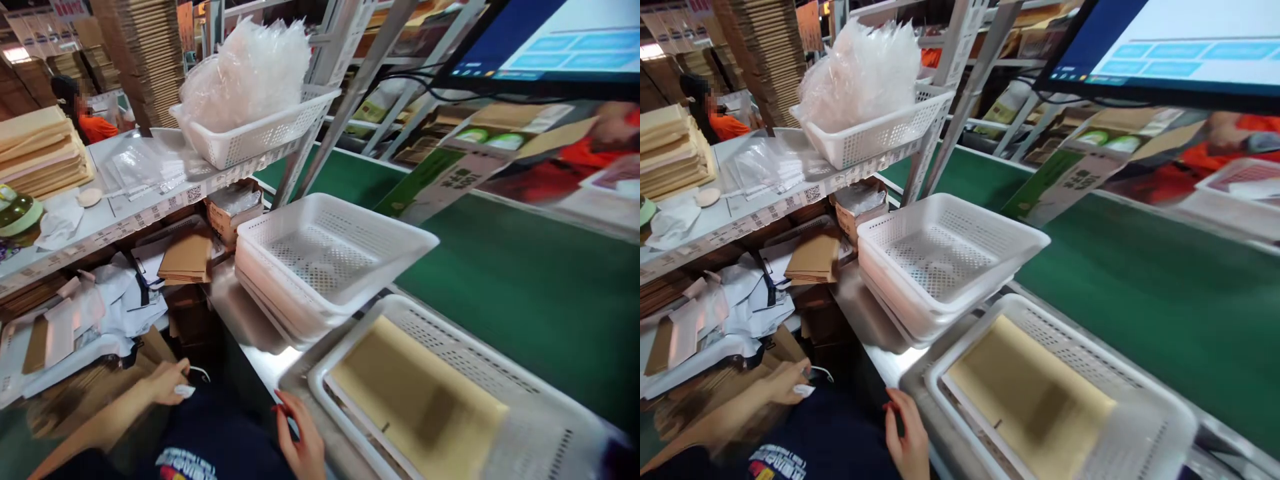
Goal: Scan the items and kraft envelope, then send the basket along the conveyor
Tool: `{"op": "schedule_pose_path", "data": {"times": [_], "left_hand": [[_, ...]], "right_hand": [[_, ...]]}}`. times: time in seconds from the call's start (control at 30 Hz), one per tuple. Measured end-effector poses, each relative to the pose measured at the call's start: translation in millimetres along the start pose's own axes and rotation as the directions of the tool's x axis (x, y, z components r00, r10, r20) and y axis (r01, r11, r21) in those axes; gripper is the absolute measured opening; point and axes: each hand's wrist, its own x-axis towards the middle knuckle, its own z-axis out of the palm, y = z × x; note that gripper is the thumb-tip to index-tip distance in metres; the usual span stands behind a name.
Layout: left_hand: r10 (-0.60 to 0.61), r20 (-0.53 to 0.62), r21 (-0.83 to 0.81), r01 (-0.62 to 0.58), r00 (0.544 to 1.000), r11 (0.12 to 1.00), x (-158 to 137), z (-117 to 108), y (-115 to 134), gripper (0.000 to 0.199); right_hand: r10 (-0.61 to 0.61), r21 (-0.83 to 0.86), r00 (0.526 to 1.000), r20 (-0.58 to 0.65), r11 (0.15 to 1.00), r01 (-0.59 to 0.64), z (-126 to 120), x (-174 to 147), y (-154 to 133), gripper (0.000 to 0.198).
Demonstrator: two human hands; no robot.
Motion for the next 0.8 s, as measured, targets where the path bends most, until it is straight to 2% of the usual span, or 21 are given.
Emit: {"op": "schedule_pose_path", "data": {"times": [0.07, 0.13, 0.23, 0.33, 0.4, 0.47, 0.57, 0.63, 0.7, 0.73, 0.8], "left_hand": [[-0.013, -0.082, -0.030, 0.011, 0.997, 1.000, -31.6, -39.6, -15.6, 0.023], [-0.089, -0.209, -0.130, 0.062, 0.974, 0.989, -56.6, -85.7, -24.9, 0.021], [-0.197, -0.395, -0.220, 0.115, 0.897, 0.969, -76.8, -157.1, -30.0, 0.019], [-0.266, -0.606, -0.113, 0.250, 0.750, 0.962, -71.7, -217.6, -36.7, 0.024], [-0.283, -0.698, -0.031, 0.367, 0.658, 0.930, -51.9, -247.3, -47.6, 0.030], [-0.292, -0.730, 0.011, 0.438, 0.618, 0.899, -20.6, -266.7, -63.8, 0.040], [-0.343, -0.708, 0.028, 0.511, 0.617, 0.859, 34.0, -273.5, -92.4, 0.048], [-0.394, -0.665, 0.034, 0.553, 0.634, 0.833, 62.5, -262.1, -108.5, 0.047], [-0.441, -0.632, 0.032, 0.590, 0.637, 0.807, 77.4, -240.3, -117.8, 0.050], [-0.466, -0.630, 0.024, 0.615, 0.621, 0.788, 79.8, -227.0, -119.0, 0.054], [-0.519, -0.650, 0.001, 0.683, 0.555, 0.730, 77.3, -199.7, -113.6, 0.066]], "right_hand": [[0.019, -0.012, 1.000, -0.022, 1.000, -0.020, 3.2, -0.8, 0.8, 0.022], [0.035, -0.040, 0.999, -0.038, 0.999, -0.036, 7.1, -0.4, 1.1, 0.021], [0.030, -0.088, 0.997, -0.066, 0.995, -0.036, 13.3, 2.4, -0.6, 0.021], [0.029, -0.112, 0.996, -0.084, 0.993, -0.038, 19.5, 7.0, -4.6, 0.021], [0.047, -0.113, 0.996, -0.081, 0.992, -0.056, 24.4, 10.3, -7.9, 0.022], [0.060, -0.128, 0.995, -0.074, 0.989, -0.069, 30.9, 13.4, -11.9, 0.022], [0.052, -0.170, 0.996, -0.068, 0.983, -0.063, 43.8, 15.4, -20.1, 0.022], [0.057, -0.177, 0.996, -0.064, 0.982, -0.067, 52.9, 11.9, -26.3, 0.022], [0.087, -0.177, 0.994, -0.073, 0.979, -0.099, 60.2, 2.6, -31.3, 0.022], [0.111, -0.178, 0.990, -0.082, 0.976, -0.124, 62.6, -3.9, -33.0, 0.022], [0.193, -0.172, 0.974, -0.118, 0.962, -0.211, 64.2, -18.8, -34.2, 0.020]]}}
